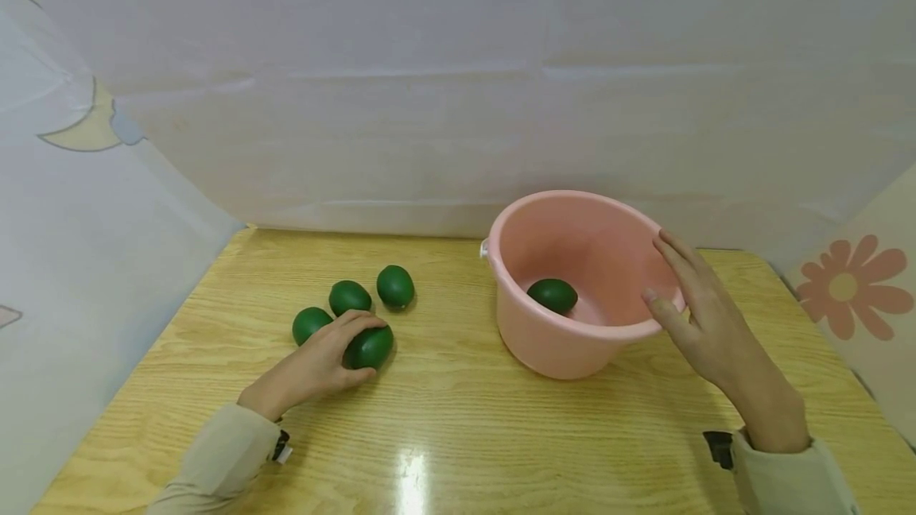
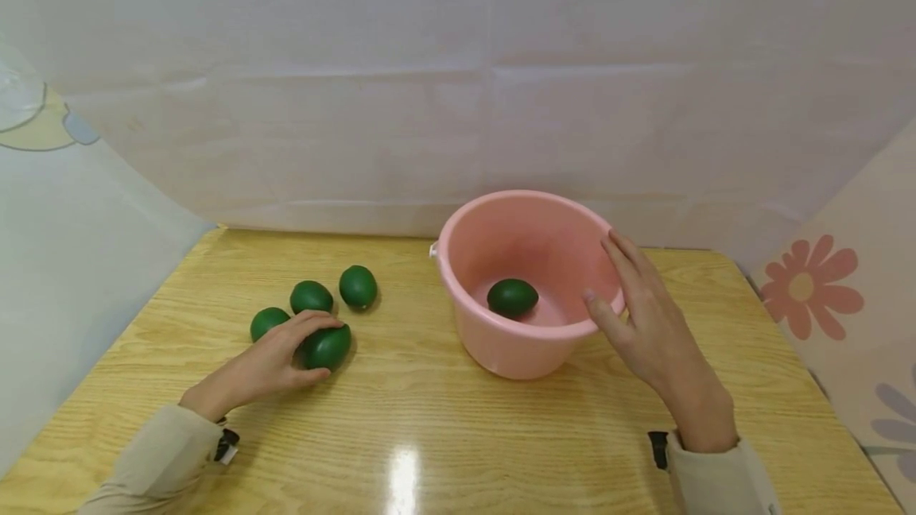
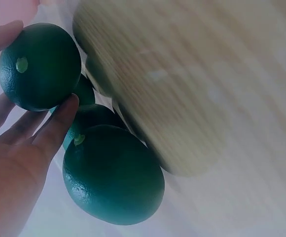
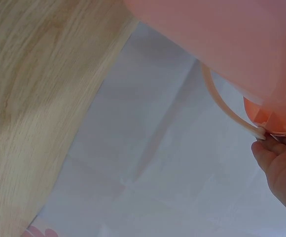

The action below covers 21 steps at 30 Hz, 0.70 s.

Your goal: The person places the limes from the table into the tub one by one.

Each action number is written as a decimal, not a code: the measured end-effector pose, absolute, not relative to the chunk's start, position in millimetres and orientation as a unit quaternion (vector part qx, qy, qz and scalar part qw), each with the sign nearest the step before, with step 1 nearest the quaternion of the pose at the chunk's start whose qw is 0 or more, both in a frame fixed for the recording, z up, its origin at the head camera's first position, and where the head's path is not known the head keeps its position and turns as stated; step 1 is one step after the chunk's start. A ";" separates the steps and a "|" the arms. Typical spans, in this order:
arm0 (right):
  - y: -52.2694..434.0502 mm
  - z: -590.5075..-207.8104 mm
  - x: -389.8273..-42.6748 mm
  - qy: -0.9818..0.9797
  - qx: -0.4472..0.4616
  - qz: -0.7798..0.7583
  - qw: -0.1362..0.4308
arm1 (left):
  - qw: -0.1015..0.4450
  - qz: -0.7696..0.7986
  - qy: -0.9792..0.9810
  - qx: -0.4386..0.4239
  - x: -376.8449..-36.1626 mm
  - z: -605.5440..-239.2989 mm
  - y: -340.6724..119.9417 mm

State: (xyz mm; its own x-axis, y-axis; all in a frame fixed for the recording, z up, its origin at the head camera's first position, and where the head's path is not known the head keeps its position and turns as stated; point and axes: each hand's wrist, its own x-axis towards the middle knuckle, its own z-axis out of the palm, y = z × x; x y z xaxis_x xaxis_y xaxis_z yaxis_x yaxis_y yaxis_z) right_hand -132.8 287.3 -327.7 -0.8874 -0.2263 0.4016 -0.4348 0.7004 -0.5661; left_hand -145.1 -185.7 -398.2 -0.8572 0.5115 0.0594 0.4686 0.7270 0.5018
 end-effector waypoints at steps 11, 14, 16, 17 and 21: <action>288.5 -328.4 -132.9 -0.908 0.183 0.344 0.154 | 0.034 0.261 0.926 0.270 -146.0 -392.3 -180.5; 288.7 -328.6 -133.0 -0.907 0.185 0.345 0.156 | 0.036 0.263 0.925 0.270 -146.6 -390.5 -178.5; 288.9 -328.8 -133.1 -0.907 0.185 0.345 0.157 | 0.037 0.264 0.925 0.271 -146.9 -389.3 -177.3; 288.9 -329.0 -133.1 -0.907 0.185 0.345 0.156 | 0.036 0.265 0.925 0.270 -147.2 -388.7 -176.6; 288.9 -329.7 -133.2 -0.907 0.185 0.345 0.154 | 0.029 0.263 0.926 0.271 -149.0 -386.8 -174.0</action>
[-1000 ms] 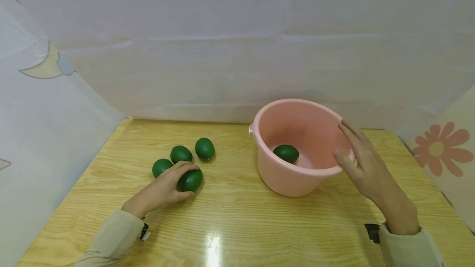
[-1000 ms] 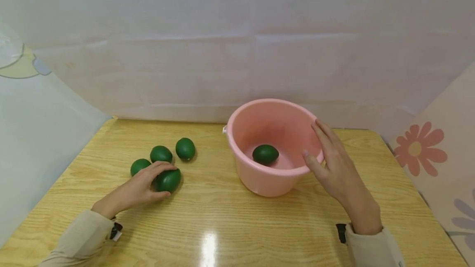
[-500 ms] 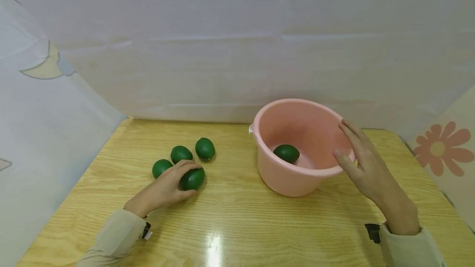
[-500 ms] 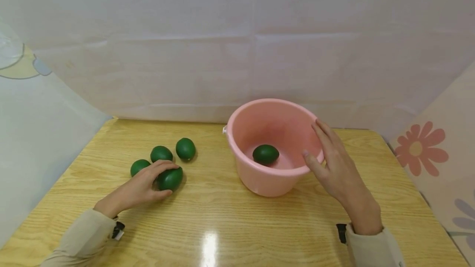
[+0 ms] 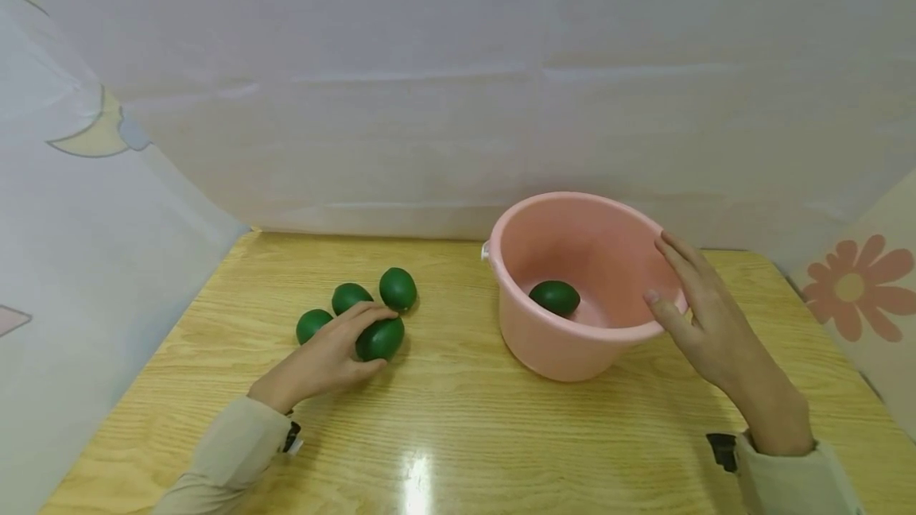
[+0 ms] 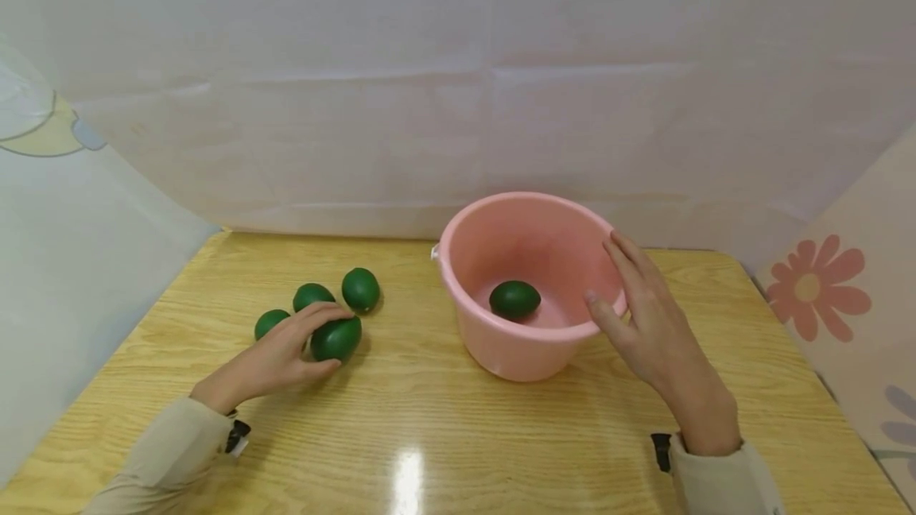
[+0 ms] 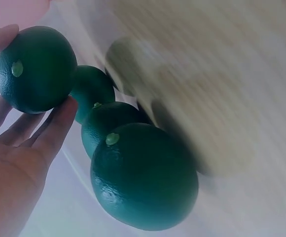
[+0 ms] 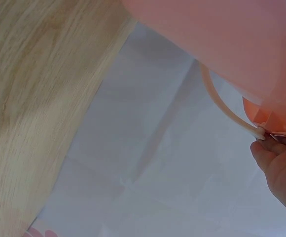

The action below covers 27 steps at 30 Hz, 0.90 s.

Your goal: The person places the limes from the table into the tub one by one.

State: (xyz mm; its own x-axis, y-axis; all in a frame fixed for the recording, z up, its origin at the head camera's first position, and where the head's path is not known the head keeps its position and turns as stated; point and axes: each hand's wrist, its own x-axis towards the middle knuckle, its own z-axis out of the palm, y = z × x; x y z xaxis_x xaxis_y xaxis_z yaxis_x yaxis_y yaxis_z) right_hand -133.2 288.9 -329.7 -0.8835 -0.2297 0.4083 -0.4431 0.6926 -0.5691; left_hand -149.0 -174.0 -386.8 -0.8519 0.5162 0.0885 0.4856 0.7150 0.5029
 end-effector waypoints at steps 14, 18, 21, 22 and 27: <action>288.9 -330.5 -131.8 -0.907 0.184 0.345 0.153 | 0.012 0.266 0.919 0.289 -153.6 -376.3 -164.9; 289.2 -330.8 -132.6 -0.907 0.186 0.343 0.158 | 0.007 0.272 0.917 0.292 -153.0 -372.3 -161.6; 289.5 -331.0 -133.0 -0.907 0.187 0.342 0.160 | 0.001 0.274 0.916 0.294 -152.4 -370.2 -159.2; 289.5 -331.0 -133.2 -0.907 0.187 0.341 0.161 | -0.002 0.275 0.915 0.294 -152.3 -369.5 -158.4; 289.3 -330.5 -133.3 -0.907 0.187 0.341 0.161 | -0.015 0.279 0.914 0.295 -152.0 -367.6 -156.0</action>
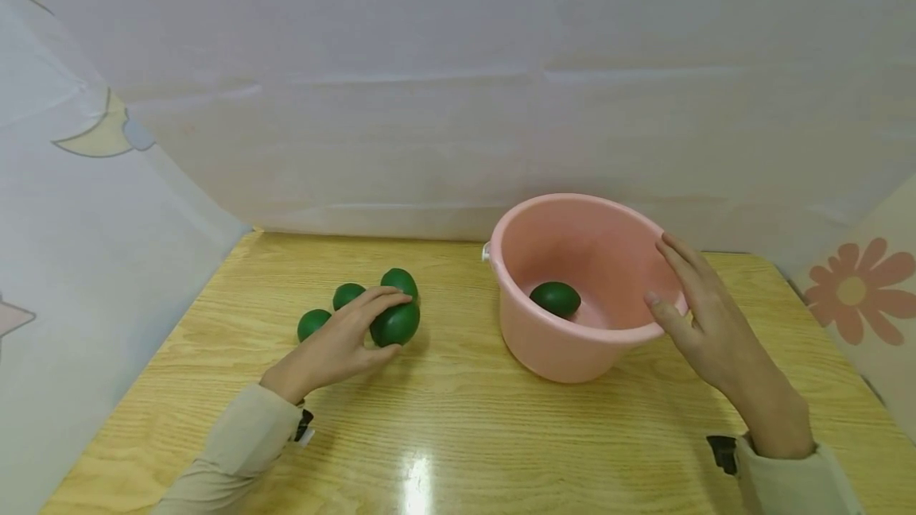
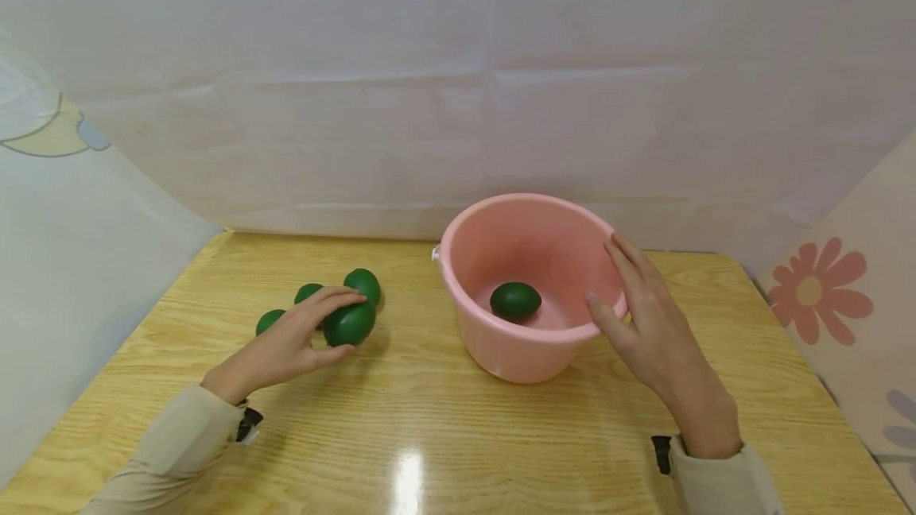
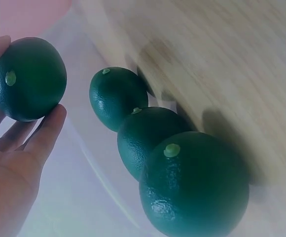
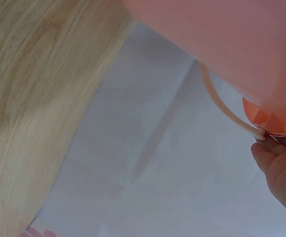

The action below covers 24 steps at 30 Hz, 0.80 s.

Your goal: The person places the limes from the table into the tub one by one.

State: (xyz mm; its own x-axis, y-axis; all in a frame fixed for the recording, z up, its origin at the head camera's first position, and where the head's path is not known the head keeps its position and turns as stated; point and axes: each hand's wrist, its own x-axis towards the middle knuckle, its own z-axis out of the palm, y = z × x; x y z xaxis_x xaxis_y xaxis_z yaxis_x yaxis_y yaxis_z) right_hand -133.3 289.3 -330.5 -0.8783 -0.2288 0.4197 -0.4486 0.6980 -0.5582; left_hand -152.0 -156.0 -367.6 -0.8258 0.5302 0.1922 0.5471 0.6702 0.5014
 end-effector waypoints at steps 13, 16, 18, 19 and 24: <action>289.1 -329.4 -132.1 -0.906 0.186 0.344 0.161 | 0.020 -0.288 -0.906 -0.310 -156.5 -360.5 -149.7; 288.7 -328.5 -132.3 -0.908 0.184 0.342 0.157 | 0.025 -0.290 -0.902 -0.318 -157.6 -358.4 -148.0; 288.6 -328.2 -132.4 -0.908 0.184 0.341 0.156 | 0.031 -0.292 -0.899 -0.325 -158.2 -356.8 -147.1; 288.6 -328.1 -132.5 -0.909 0.184 0.341 0.156 | 0.035 -0.293 -0.897 -0.328 -158.5 -355.8 -146.6; 288.7 -328.3 -133.1 -0.909 0.185 0.338 0.158 | 0.042 -0.297 -0.892 -0.338 -159.7 -350.5 -143.3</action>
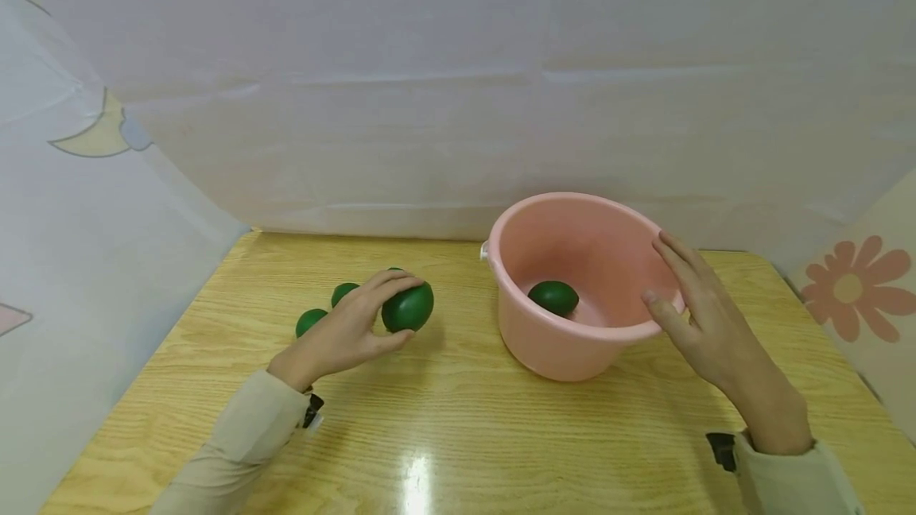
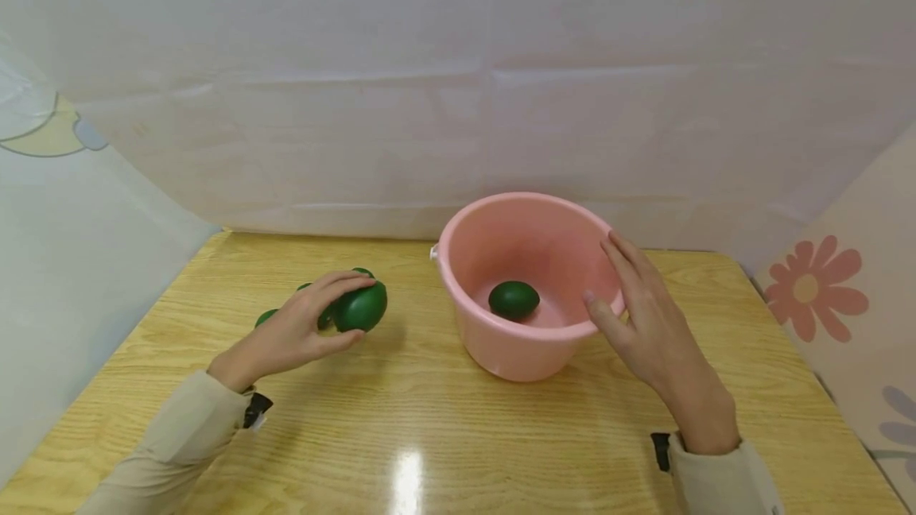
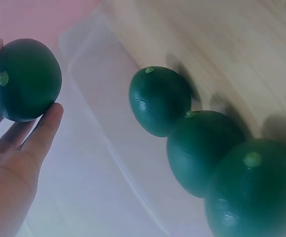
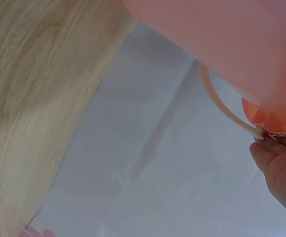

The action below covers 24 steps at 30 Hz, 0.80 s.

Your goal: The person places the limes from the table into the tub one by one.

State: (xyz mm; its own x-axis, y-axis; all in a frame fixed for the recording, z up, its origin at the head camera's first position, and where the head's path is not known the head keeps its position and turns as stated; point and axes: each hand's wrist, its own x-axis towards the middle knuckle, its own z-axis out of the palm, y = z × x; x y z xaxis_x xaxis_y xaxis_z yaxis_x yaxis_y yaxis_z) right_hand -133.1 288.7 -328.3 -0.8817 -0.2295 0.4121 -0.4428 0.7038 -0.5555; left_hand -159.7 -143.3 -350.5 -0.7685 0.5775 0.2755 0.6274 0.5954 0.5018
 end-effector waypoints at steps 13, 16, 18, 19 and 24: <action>289.4 -330.0 -132.9 -0.912 0.185 0.333 0.151 | 0.063 -0.307 -0.881 -0.354 -160.7 -337.7 -134.0; 289.5 -330.5 -132.9 -0.911 0.189 0.335 0.151 | 0.068 -0.306 -0.879 -0.359 -161.8 -335.0 -132.8; 289.3 -330.3 -132.9 -0.910 0.190 0.335 0.151 | 0.072 -0.305 -0.878 -0.361 -162.5 -332.8 -131.9; 289.2 -330.2 -132.8 -0.910 0.190 0.335 0.151 | 0.073 -0.304 -0.878 -0.362 -162.7 -331.7 -131.5; 288.5 -328.1 -131.8 -0.913 0.179 0.336 0.149 | 0.075 -0.308 -0.879 -0.357 -163.6 -326.7 -129.2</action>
